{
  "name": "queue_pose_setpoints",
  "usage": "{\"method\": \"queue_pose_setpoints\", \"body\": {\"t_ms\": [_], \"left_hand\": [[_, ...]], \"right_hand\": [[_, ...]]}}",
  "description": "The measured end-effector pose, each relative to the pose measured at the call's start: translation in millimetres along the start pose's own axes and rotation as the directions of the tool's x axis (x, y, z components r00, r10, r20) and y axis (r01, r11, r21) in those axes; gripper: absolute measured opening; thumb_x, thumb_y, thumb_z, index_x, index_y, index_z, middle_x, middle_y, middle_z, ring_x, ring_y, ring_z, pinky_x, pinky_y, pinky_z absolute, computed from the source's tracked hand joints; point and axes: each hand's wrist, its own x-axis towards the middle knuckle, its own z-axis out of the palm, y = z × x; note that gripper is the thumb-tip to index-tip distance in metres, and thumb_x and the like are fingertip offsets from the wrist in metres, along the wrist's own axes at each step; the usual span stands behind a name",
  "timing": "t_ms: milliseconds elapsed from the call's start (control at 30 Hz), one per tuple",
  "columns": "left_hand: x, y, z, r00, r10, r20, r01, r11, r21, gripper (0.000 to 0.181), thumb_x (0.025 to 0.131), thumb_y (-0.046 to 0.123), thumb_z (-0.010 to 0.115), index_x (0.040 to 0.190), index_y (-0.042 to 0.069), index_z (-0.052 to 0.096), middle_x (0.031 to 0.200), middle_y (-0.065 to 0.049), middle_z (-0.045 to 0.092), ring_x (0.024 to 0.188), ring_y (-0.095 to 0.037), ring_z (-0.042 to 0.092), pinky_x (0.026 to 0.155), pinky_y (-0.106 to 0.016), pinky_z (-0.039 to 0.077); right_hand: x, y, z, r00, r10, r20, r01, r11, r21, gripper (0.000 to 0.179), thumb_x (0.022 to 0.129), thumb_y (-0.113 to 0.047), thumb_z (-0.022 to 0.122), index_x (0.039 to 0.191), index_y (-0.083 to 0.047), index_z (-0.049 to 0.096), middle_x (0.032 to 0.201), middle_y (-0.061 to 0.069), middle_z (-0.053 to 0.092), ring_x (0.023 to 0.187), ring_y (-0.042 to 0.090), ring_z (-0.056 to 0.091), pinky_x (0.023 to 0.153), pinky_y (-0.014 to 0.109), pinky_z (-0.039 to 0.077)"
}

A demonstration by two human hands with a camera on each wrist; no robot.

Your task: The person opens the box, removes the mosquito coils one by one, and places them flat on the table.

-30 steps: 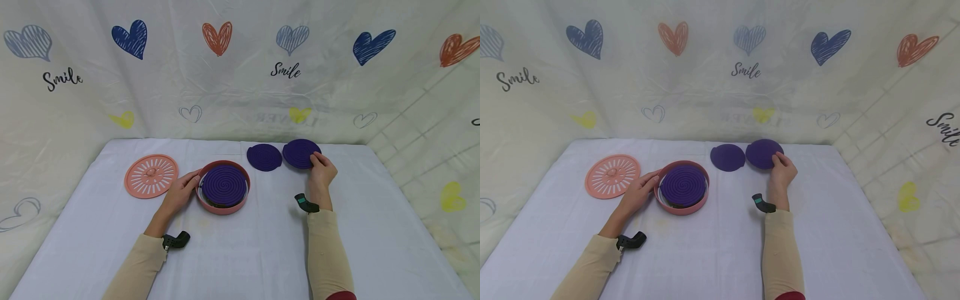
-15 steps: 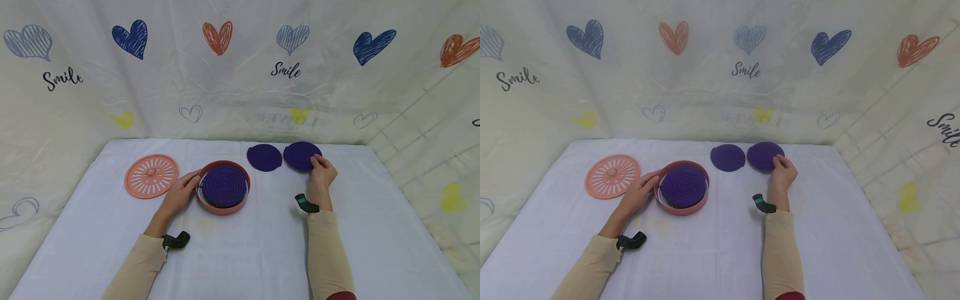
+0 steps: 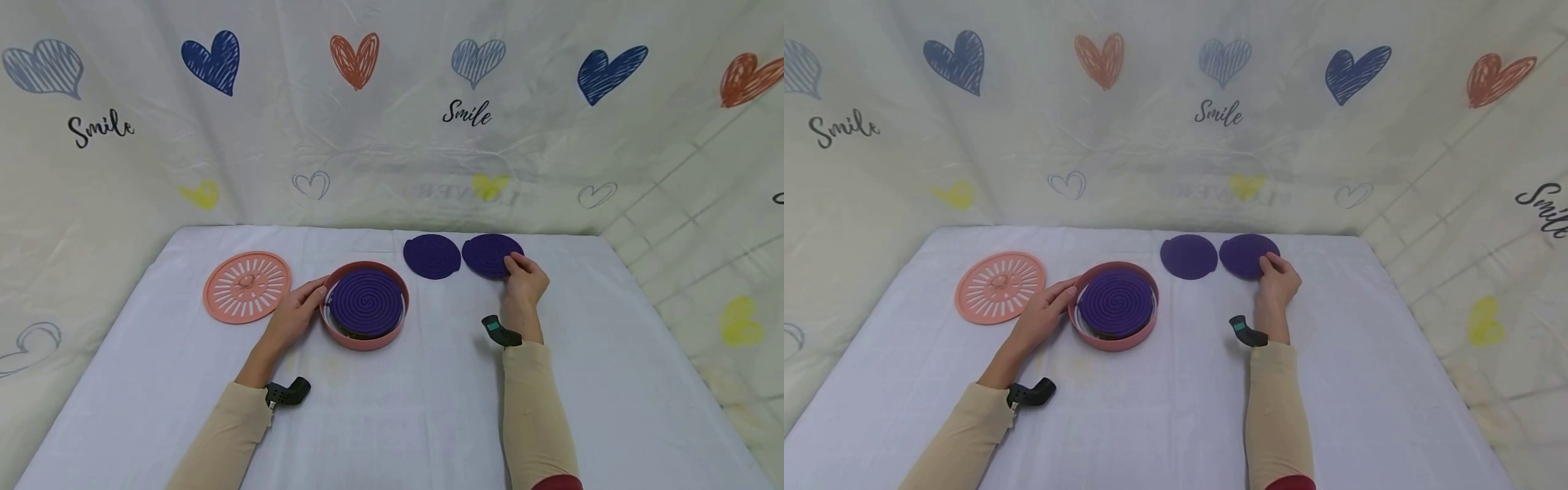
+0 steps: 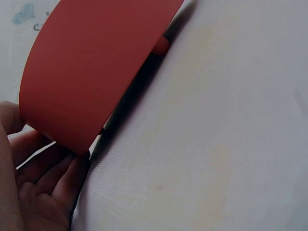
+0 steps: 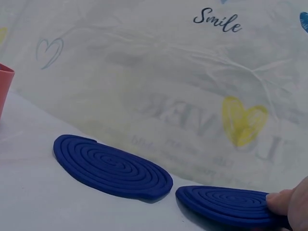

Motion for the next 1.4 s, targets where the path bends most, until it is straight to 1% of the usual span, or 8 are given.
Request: {"method": "queue_pose_setpoints", "body": {"t_ms": [133, 267, 400, 533, 633, 733, 1000, 1400], "left_hand": [[0.0, 1.1, 0.0, 1.0, 0.0, 0.005, 0.0, 1.0, -0.002, 0.048, 0.104, 0.047, 0.049, 0.142, 0.02, 0.058, 0.141, -0.005, 0.062, 0.139, -0.025, 0.052, 0.116, -0.05, 0.041], [-0.5, 1.9, -0.2, 1.0, -0.001, 0.009, 0.001, 1.0, -0.007, 0.048, 0.104, 0.047, 0.049, 0.143, 0.02, 0.058, 0.141, -0.004, 0.062, 0.139, -0.025, 0.051, 0.116, -0.05, 0.041], [-0.8, 2.4, -0.3, 1.0, -0.005, 0.009, 0.005, 1.0, -0.006, 0.048, 0.104, 0.047, 0.049, 0.142, 0.021, 0.058, 0.141, -0.004, 0.062, 0.139, -0.024, 0.052, 0.116, -0.049, 0.041], [-1.1, 3.0, -0.1, 1.0, -0.011, 0.006, 0.011, 1.0, -0.008, 0.047, 0.104, 0.047, 0.05, 0.142, 0.02, 0.059, 0.14, -0.004, 0.063, 0.138, -0.024, 0.052, 0.116, -0.049, 0.042], [-1.4, 2.9, -0.1, 1.0, -0.009, 0.008, 0.01, 1.0, -0.008, 0.049, 0.103, 0.048, 0.049, 0.142, 0.019, 0.059, 0.14, -0.005, 0.063, 0.139, -0.024, 0.052, 0.116, -0.05, 0.041], [-1.3, 2.4, 0.0, 1.0, -0.013, 0.008, 0.013, 1.0, -0.005, 0.051, 0.103, 0.051, 0.049, 0.142, 0.02, 0.059, 0.14, -0.004, 0.063, 0.139, -0.024, 0.052, 0.116, -0.05, 0.041], [-1.3, 1.8, -0.2, 1.0, -0.006, 0.008, 0.006, 1.0, 0.0, 0.051, 0.103, 0.05, 0.048, 0.142, 0.02, 0.058, 0.141, -0.004, 0.063, 0.139, -0.023, 0.052, 0.116, -0.049, 0.041], [-0.9, 2.0, -1.0, 1.0, -0.002, 0.008, 0.002, 1.0, 0.003, 0.049, 0.103, 0.049, 0.049, 0.142, 0.02, 0.059, 0.141, -0.004, 0.063, 0.139, -0.024, 0.052, 0.117, -0.05, 0.041]], "right_hand": [[-0.8, -3, 0, 1.0, 0.019, 0.007, -0.019, 1.0, -0.01, 0.032, 0.087, 0.004, 0.072, 0.118, -0.001, 0.072, 0.1, -0.004, 0.063, 0.086, 0.006, 0.06, 0.066, 0.015, 0.053], [-1.5, -5, -1, 0.999, 0.033, -0.001, -0.033, 0.997, -0.07, 0.036, 0.088, 0.005, 0.07, 0.123, -0.004, 0.07, 0.11, -0.002, 0.064, 0.094, 0.006, 0.06, 0.072, 0.014, 0.054], [-0.3, -6, -2, 0.999, 0.04, 0.0, -0.04, 0.988, -0.147, 0.039, 0.09, 0.004, 0.068, 0.127, -0.007, 0.068, 0.128, 0.002, 0.063, 0.111, 0.009, 0.058, 0.085, 0.017, 0.054], [0.1, -4, -4, 1.0, -0.005, 0.018, 0.01, 0.963, -0.271, 0.04, 0.091, 0.002, 0.067, 0.13, -0.008, 0.065, 0.138, 0.006, 0.059, 0.128, 0.014, 0.052, 0.1, 0.022, 0.05], [-0.9, -3, -5, 0.997, -0.067, 0.035, 0.075, 0.93, -0.359, 0.04, 0.09, 0.001, 0.067, 0.129, -0.005, 0.065, 0.137, 0.01, 0.059, 0.132, 0.018, 0.051, 0.106, 0.026, 0.047], [-3.0, -3, -6, 0.993, -0.108, 0.05, 0.119, 0.907, -0.405, 0.039, 0.09, 0.001, 0.067, 0.128, -0.003, 0.065, 0.133, 0.013, 0.061, 0.131, 0.021, 0.053, 0.11, 0.03, 0.045], [-7.8, -10, -10, 0.988, -0.138, 0.067, 0.153, 0.856, -0.494, 0.038, 0.091, -0.003, 0.063, 0.129, -0.003, 0.066, 0.135, 0.017, 0.063, 0.133, 0.024, 0.054, 0.114, 0.035, 0.043], [-6.0, -9, -14, 0.981, -0.185, 0.059, 0.187, 0.821, -0.54, 0.035, 0.09, -0.007, 0.064, 0.124, -0.001, 0.069, 0.126, 0.018, 0.067, 0.125, 0.027, 0.058, 0.108, 0.038, 0.047]]}}
